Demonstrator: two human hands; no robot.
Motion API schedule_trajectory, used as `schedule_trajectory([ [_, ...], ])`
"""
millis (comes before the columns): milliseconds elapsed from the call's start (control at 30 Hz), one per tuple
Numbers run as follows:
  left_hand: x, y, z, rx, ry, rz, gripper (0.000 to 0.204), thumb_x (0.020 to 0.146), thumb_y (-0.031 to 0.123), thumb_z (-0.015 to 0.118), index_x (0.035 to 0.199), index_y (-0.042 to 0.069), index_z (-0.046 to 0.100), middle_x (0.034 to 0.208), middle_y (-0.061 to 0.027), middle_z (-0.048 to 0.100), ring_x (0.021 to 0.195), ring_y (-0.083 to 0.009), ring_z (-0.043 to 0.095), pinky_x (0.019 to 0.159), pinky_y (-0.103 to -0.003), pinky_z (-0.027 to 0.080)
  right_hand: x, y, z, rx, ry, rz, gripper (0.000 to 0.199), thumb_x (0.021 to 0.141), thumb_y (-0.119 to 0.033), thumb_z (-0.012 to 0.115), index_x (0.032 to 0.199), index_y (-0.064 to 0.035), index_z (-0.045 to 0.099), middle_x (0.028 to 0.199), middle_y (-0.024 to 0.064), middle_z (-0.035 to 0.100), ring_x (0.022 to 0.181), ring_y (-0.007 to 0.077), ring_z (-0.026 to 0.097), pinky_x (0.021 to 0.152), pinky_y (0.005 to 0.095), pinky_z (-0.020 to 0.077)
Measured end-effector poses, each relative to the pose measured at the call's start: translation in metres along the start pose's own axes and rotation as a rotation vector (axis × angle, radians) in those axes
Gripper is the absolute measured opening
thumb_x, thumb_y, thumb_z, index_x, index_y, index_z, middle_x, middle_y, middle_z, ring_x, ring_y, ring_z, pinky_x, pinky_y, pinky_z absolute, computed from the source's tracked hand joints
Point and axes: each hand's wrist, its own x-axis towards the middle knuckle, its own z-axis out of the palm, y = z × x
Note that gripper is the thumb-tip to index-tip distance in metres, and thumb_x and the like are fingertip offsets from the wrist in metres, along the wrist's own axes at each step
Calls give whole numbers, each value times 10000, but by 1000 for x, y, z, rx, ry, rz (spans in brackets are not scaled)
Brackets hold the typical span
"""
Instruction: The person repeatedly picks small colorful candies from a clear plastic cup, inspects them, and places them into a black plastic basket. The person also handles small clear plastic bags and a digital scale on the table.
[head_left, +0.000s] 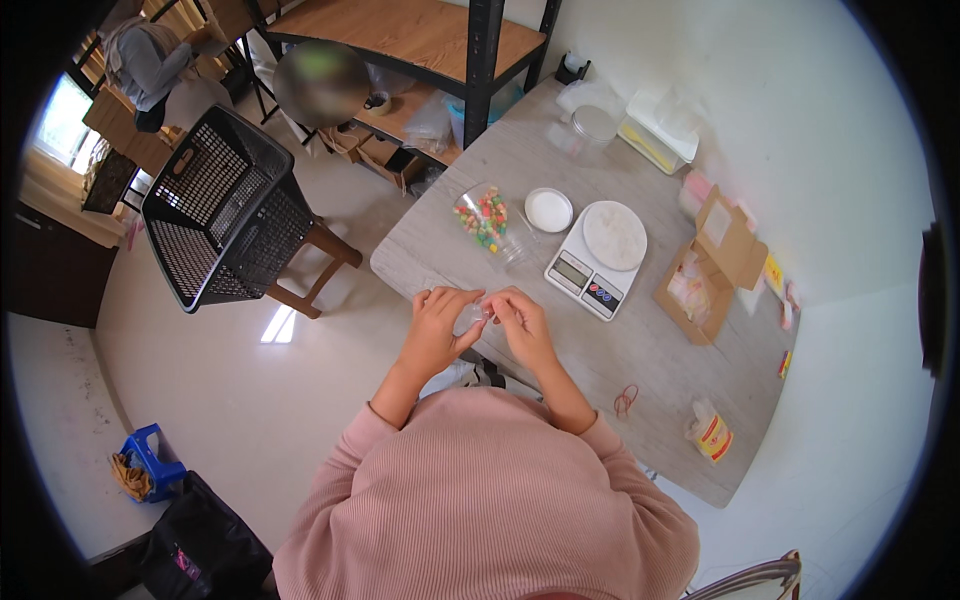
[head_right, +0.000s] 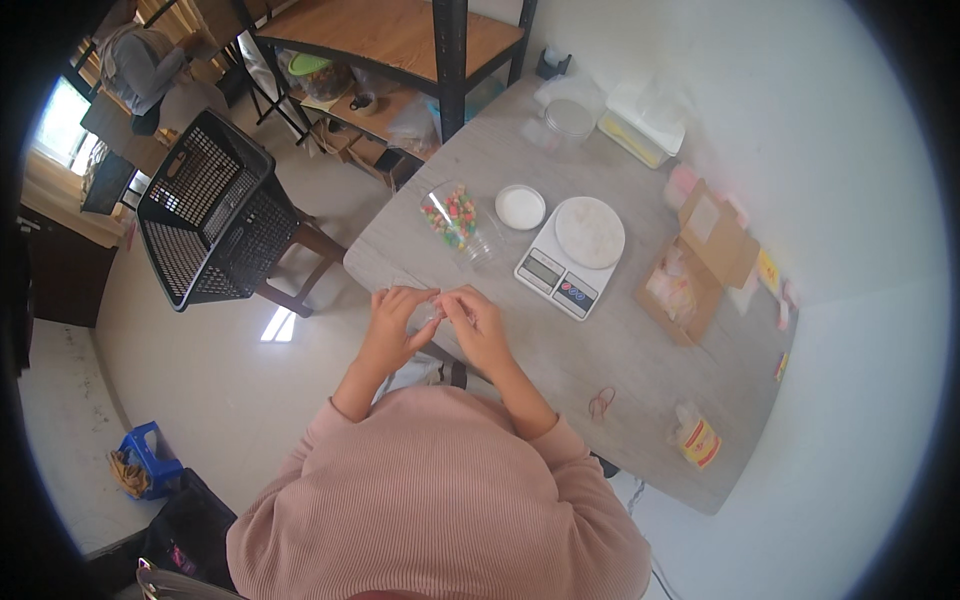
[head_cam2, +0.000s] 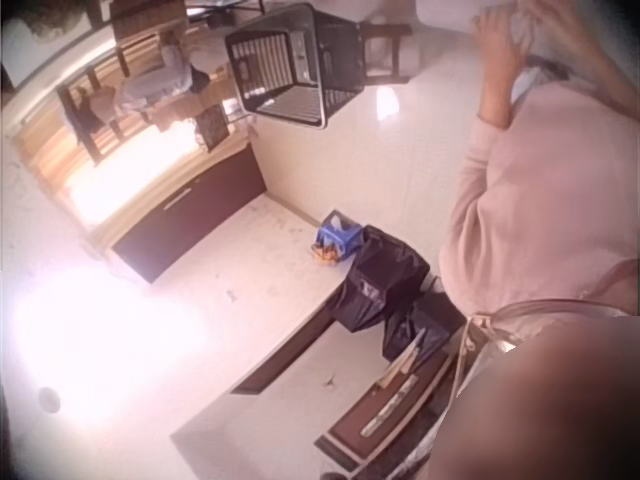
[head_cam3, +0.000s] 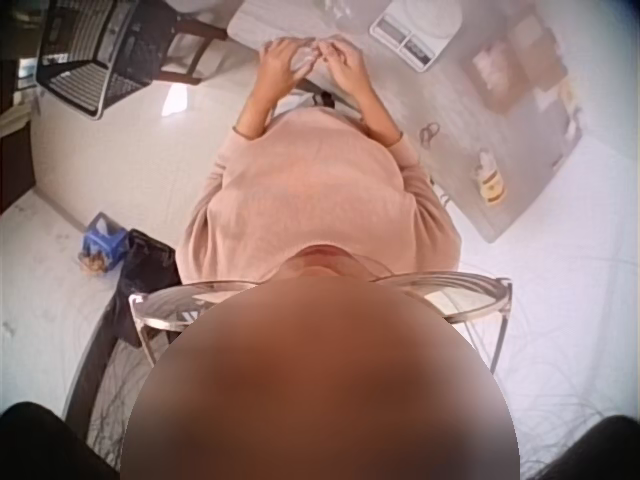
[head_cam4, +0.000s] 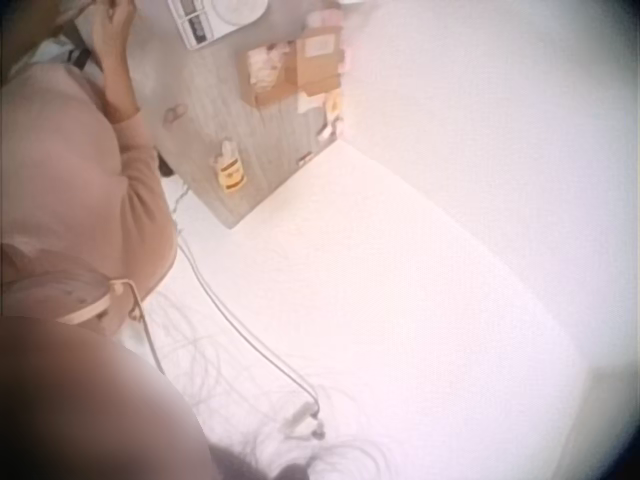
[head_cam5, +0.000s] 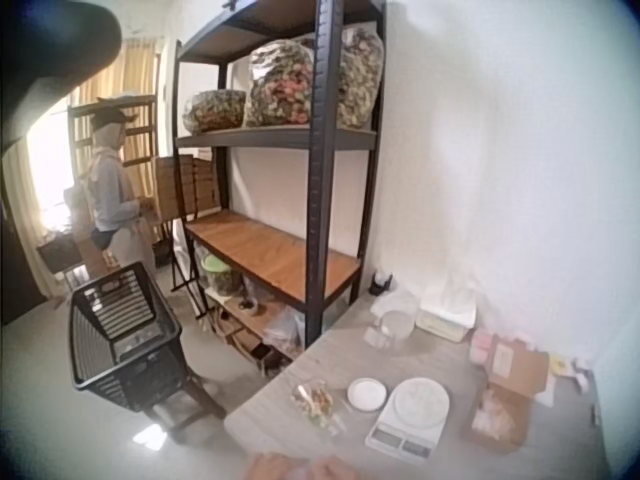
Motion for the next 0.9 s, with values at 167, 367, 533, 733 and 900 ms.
schedule_trajectory([
  [167,-3,-5,0,-97,-55,4,309,747,144,629,1033,51,561,905,-74,572,874,-230,529,811,-340,345,-2,-8,-3,-228,-113,-212,129,845,-94,567,843,13,640,812,85,556,739,158,543,656,268,433],
  [367,-12,-13,9,-282,-135,-159,262,811,91,554,1057,14,504,908,-127,532,818,-262,514,756,-328,395,0,21,-15,-140,-36,-86,130,829,-101,584,871,9,639,819,85,556,710,161,552,641,256,442],
  [533,-13,-22,12,-369,-49,-207,253,816,119,573,1030,0,507,856,-141,500,751,-255,476,713,-334,410,39,81,-31,-447,312,25,183,781,-88,623,935,11,621,943,118,600,686,179,589,619,265,473],
  [733,-14,-24,12,-351,-59,-238,276,830,140,580,1050,-8,507,866,-142,505,768,-257,476,729,-332,411,87,113,-34,-868,244,-297,460,746,-145,638,1176,-49,505,1148,167,538,935,348,562,774,419,460],
  [900,-16,-29,10,-347,-69,-262,303,836,142,578,1085,-12,501,896,-146,510,801,-262,475,754,-334,408,96,109,-28,-770,174,-109,501,731,-142,635,1202,-77,474,1091,160,530,928,362,556,782,428,463],
])
